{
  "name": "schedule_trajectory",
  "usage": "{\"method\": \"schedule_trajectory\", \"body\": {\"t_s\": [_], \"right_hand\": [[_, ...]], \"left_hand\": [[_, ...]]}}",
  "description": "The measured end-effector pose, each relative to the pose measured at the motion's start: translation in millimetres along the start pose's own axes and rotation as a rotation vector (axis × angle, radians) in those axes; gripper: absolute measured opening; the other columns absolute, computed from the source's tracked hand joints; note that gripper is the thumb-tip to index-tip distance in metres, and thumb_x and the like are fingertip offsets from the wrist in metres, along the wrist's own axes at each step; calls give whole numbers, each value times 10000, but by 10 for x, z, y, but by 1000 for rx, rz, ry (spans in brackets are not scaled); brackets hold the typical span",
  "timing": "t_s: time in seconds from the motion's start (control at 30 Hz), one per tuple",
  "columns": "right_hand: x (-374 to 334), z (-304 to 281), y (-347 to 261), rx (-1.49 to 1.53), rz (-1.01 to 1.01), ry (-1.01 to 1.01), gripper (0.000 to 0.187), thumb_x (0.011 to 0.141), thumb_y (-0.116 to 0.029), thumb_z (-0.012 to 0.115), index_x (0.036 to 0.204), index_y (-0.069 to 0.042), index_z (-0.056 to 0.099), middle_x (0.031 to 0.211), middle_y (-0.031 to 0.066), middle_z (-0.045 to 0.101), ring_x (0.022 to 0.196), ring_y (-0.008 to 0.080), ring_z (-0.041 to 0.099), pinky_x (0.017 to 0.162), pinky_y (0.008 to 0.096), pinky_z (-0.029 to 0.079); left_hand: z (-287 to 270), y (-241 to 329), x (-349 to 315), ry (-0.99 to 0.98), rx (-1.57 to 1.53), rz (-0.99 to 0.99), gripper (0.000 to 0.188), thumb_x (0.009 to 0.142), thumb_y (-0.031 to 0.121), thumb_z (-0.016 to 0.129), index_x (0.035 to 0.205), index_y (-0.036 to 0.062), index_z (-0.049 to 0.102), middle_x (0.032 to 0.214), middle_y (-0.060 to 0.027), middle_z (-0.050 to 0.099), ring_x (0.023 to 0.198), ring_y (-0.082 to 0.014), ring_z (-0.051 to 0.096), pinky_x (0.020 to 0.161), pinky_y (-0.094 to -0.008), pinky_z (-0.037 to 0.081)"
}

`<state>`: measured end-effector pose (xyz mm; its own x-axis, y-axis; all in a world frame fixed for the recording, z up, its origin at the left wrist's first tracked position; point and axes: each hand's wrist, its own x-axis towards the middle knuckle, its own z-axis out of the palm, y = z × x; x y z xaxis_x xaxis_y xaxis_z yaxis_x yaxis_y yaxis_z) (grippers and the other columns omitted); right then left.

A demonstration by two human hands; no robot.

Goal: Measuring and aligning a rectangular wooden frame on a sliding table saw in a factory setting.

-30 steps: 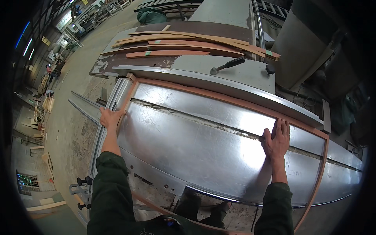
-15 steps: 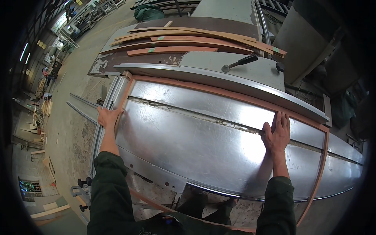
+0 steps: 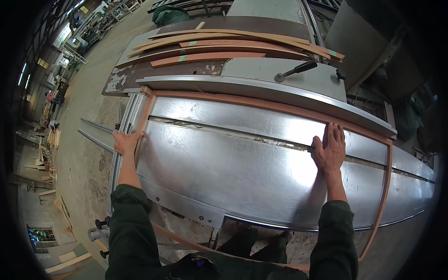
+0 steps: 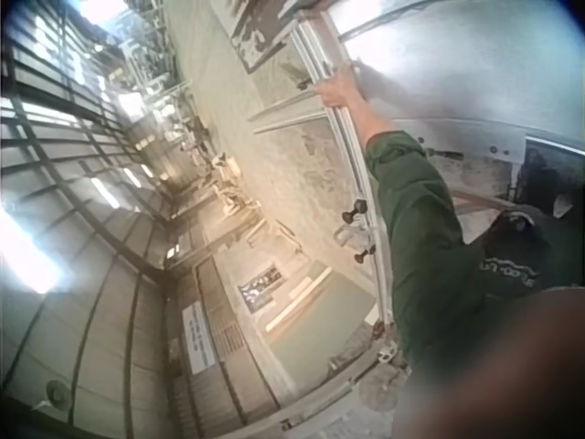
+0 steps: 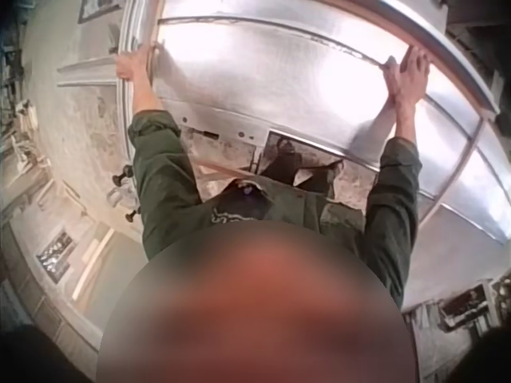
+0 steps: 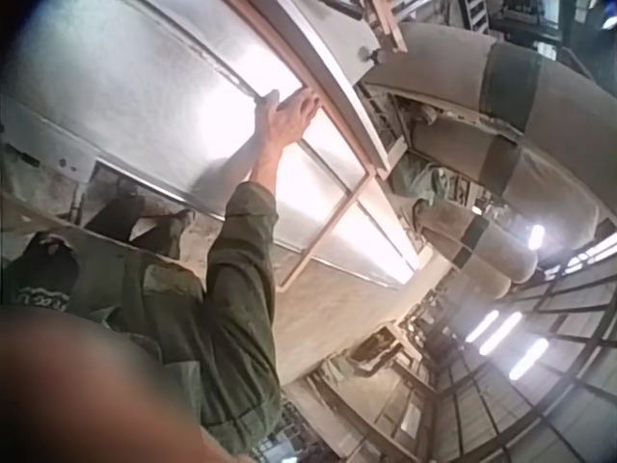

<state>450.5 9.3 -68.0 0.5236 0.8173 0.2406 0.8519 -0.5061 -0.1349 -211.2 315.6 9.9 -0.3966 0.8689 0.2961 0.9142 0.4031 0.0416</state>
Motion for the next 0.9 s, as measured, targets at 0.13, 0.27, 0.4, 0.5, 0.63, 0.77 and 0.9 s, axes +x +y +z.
{"method": "schedule_trajectory", "body": {"t_s": [0.13,0.27,0.4,0.5,0.63,0.77,0.9], "right_hand": [[5,10,-151,-15,14,-9,817,1006,-514,667,1691,-114,469,1695,193,500,1636,379,366,1326,493,349],[18,20,-288,17,-1,4,819,1003,-519,669,1688,-114,474,1694,191,502,1633,382,372,1324,492,352],[19,39,-411,12,-5,-5,827,1002,-520,669,1688,-103,470,1692,190,505,1632,385,372,1325,489,349],[23,64,-494,8,-6,9,833,1002,-522,671,1686,-91,471,1691,192,506,1632,387,373,1322,491,350],[20,97,-599,-10,6,18,836,1004,-528,670,1682,-79,474,1692,190,507,1631,386,375,1317,497,349],[18,125,-704,12,-9,29,839,1008,-529,667,1681,-67,473,1693,184,508,1631,382,377,1309,498,353],[12,137,-816,5,1,37,839,1010,-530,668,1677,-58,475,1684,183,516,1628,380,381,1303,496,359]], "left_hand": [[11,-64,118,-1,8,-14,843,544,646,1016,971,-40,776,1309,-153,586,1034,-459,723,905,-567,550],[10,-120,225,-20,9,-29,849,538,651,1010,983,-39,793,1322,-150,587,1057,-445,720,924,-557,562],[22,-174,314,-8,47,-6,829,559,637,1011,979,-39,778,1332,-156,585,1021,-463,726,908,-566,558],[34,-209,380,-5,51,-9,826,557,642,1011,973,-34,779,1332,-150,584,1034,-466,722,928,-569,555],[45,-256,476,-23,61,-32,841,561,654,1004,1001,-30,791,1332,-150,591,1076,-463,718,960,-566,553],[64,-312,568,-29,63,-34,844,549,653,1007,1001,-27,792,1327,-149,589,1075,-461,716,966,-566,550],[92,-362,652,-31,67,-35,842,531,635,1016,1000,-27,788,1338,-143,584,1059,-466,715,948,-568,550]]}}
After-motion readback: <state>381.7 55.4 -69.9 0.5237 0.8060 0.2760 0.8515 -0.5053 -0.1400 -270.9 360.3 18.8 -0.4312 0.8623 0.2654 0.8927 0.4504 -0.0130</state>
